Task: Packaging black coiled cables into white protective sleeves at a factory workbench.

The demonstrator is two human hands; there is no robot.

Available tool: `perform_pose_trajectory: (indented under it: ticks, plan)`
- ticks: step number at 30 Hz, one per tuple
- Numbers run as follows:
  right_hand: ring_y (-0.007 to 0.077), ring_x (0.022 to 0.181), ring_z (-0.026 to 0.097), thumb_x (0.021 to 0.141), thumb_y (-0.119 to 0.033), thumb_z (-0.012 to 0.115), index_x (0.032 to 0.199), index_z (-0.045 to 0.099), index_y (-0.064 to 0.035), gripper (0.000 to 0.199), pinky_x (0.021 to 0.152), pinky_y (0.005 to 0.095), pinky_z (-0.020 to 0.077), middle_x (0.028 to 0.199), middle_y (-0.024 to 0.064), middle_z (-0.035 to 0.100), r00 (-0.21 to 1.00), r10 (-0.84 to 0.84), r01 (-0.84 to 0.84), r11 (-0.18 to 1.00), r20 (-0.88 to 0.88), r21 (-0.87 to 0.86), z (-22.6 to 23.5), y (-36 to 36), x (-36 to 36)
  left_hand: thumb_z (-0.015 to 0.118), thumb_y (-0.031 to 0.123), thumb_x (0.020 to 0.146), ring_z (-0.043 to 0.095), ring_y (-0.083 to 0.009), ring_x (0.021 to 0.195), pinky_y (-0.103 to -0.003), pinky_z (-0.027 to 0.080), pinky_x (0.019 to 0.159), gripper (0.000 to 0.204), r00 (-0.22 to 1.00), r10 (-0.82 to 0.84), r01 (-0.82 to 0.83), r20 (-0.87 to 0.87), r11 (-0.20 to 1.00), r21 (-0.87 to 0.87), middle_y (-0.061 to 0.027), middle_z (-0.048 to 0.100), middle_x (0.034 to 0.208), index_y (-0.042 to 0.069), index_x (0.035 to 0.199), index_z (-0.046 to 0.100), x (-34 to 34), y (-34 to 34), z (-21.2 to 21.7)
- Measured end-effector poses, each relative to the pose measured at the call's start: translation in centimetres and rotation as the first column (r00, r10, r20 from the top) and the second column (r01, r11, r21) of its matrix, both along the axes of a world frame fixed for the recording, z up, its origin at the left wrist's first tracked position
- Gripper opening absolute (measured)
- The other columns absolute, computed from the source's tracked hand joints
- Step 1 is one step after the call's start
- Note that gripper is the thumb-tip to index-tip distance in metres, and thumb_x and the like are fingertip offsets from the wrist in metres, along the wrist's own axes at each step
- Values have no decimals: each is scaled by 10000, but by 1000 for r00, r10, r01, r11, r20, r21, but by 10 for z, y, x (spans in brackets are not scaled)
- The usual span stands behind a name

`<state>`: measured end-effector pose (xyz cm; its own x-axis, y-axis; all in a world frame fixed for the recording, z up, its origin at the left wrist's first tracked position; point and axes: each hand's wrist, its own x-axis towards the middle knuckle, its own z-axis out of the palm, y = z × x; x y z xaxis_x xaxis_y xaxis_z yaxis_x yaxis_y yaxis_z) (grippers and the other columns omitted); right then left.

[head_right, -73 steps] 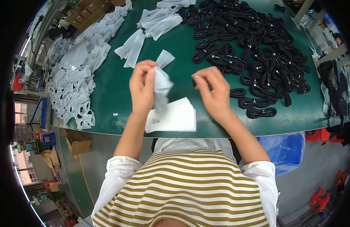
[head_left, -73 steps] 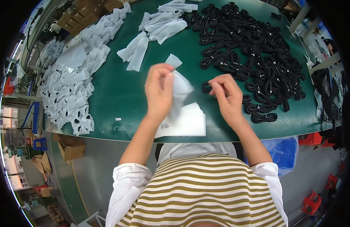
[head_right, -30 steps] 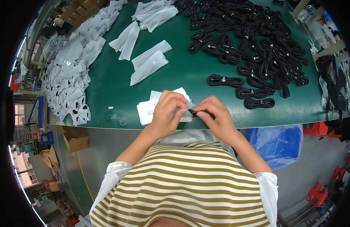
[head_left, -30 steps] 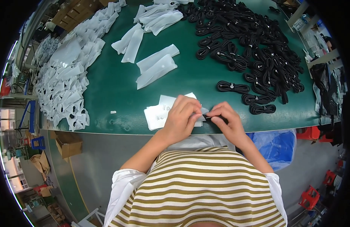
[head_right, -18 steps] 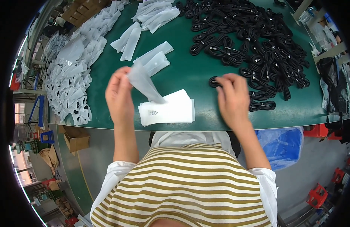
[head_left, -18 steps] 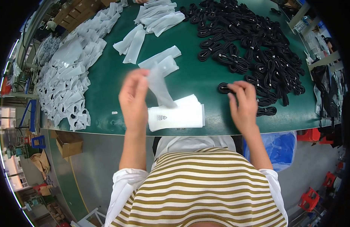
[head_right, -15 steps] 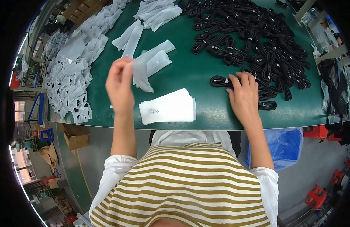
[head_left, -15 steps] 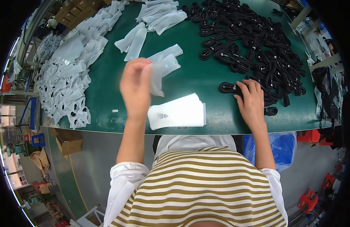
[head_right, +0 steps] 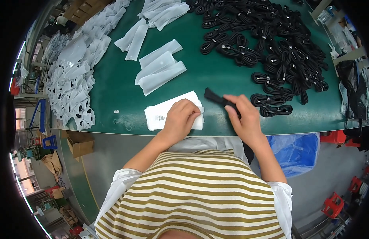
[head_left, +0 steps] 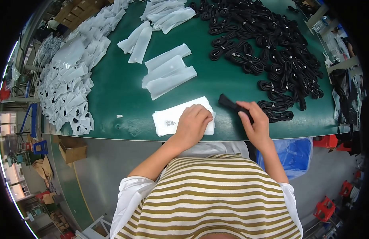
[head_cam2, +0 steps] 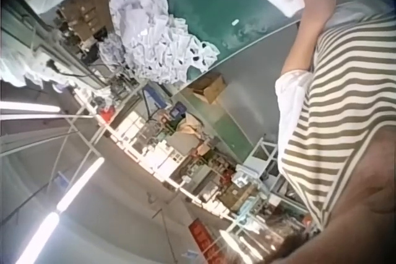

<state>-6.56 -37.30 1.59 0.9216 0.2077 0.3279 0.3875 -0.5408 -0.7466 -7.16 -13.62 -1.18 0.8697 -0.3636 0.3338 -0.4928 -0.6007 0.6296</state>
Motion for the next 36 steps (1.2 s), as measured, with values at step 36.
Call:
perform_pose_trajectory:
  ticks: [36]
  plan:
    - [191,881,612,844,14,682,1224,624,-35,387,780,318,513,1040,115,604,927,303,-243,934,-221,260,-10,23,-21,695,-18,792,537,-315,932,-379,452,788,153,990,-25,49,140,984,-171,-111,594,1004,41,883,589,-6,3,21]
